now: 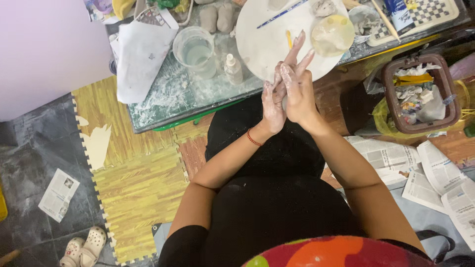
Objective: The person shapes a small lump of clay into a smooth ball by rolling it between their palms. They repeatedly smooth the surface and place the finished ball on a white plate alongside other clay pieces.
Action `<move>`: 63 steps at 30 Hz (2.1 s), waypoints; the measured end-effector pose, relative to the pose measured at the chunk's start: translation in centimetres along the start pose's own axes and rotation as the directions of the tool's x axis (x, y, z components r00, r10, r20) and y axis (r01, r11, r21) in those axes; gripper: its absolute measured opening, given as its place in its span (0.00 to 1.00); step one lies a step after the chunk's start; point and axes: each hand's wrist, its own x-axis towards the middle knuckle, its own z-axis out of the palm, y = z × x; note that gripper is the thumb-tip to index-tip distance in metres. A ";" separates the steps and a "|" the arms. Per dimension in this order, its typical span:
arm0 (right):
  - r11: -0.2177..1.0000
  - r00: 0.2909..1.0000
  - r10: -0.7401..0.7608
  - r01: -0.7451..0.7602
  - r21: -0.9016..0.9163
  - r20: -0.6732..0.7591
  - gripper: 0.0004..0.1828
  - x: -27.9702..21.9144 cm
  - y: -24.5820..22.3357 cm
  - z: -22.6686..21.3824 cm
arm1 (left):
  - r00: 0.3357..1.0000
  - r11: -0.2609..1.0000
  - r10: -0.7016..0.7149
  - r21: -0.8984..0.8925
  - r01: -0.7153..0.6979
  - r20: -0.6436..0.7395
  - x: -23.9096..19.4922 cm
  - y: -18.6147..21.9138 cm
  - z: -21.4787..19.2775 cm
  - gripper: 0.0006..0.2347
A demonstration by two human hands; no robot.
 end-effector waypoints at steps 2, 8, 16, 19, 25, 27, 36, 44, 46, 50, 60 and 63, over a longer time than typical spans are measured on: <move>0.999 0.998 -0.006 0.003 -0.049 -0.055 0.28 0.3 0.2 0.1 | 1.000 1.000 -0.012 -0.011 0.012 0.005 0.4 0.3 0.1 0.36; 0.925 0.999 -0.014 -0.001 0.380 0.038 0.39 1.5 0.7 -1.5 | 0.991 0.845 -0.131 -0.522 0.118 0.012 2.6 1.2 0.0 0.36; 0.978 0.959 -0.198 0.206 0.017 -0.202 0.43 -2.3 0.3 -3.9 | 0.952 0.525 -0.286 -0.814 0.249 0.107 3.1 2.2 -0.2 0.34; 0.950 0.874 -0.310 0.271 -0.155 -0.374 0.38 -1.9 -2.0 -5.1 | 0.975 0.753 -0.188 -0.620 0.220 0.118 2.4 1.5 -0.3 0.33; 0.699 0.902 -0.401 0.190 -0.689 -0.159 0.42 -3.2 -2.8 -2.3 | 0.976 0.929 -0.217 -0.306 0.207 -0.001 -1.9 -1.4 1.7 0.36; 0.694 0.933 -0.346 0.184 -0.696 -0.097 0.43 -3.6 -1.9 -1.1 | 0.978 0.949 -0.202 -0.257 0.182 -0.056 -2.2 -2.1 2.1 0.33; 0.683 0.793 0.185 -0.529 -0.504 -0.581 0.32 -0.4 -9.4 -5.1 | 0.949 0.614 -0.304 -0.744 0.265 0.087 1.6 0.5 1.4 0.32; 0.272 0.987 -0.065 0.162 -0.949 0.150 0.46 -2.0 -1.5 -0.7 | 0.928 0.561 -0.372 -0.805 0.193 -0.036 -0.3 -0.5 3.8 0.33; 0.427 0.974 -0.114 0.227 -0.875 0.197 0.46 -1.3 -3.1 0.6 | 0.897 0.560 -0.442 -0.777 0.287 0.013 1.0 -0.3 3.8 0.33; 0.514 0.673 0.384 -0.724 -0.460 -0.632 0.44 0.0 -5.6 2.7 | 0.857 0.356 -0.465 -0.840 0.409 0.221 0.1 -0.1 2.5 0.37; 0.586 0.996 -0.077 0.013 -0.810 -0.039 0.44 -3.5 1.4 -5.2 | 0.878 0.497 -0.473 -0.798 0.342 0.082 0.0 -1.0 0.3 0.33; 0.541 0.966 -0.174 0.255 -0.801 0.191 0.43 -4.2 1.4 -1.4 | 0.876 0.558 -0.476 -0.745 0.366 0.075 -1.3 -0.6 0.6 0.34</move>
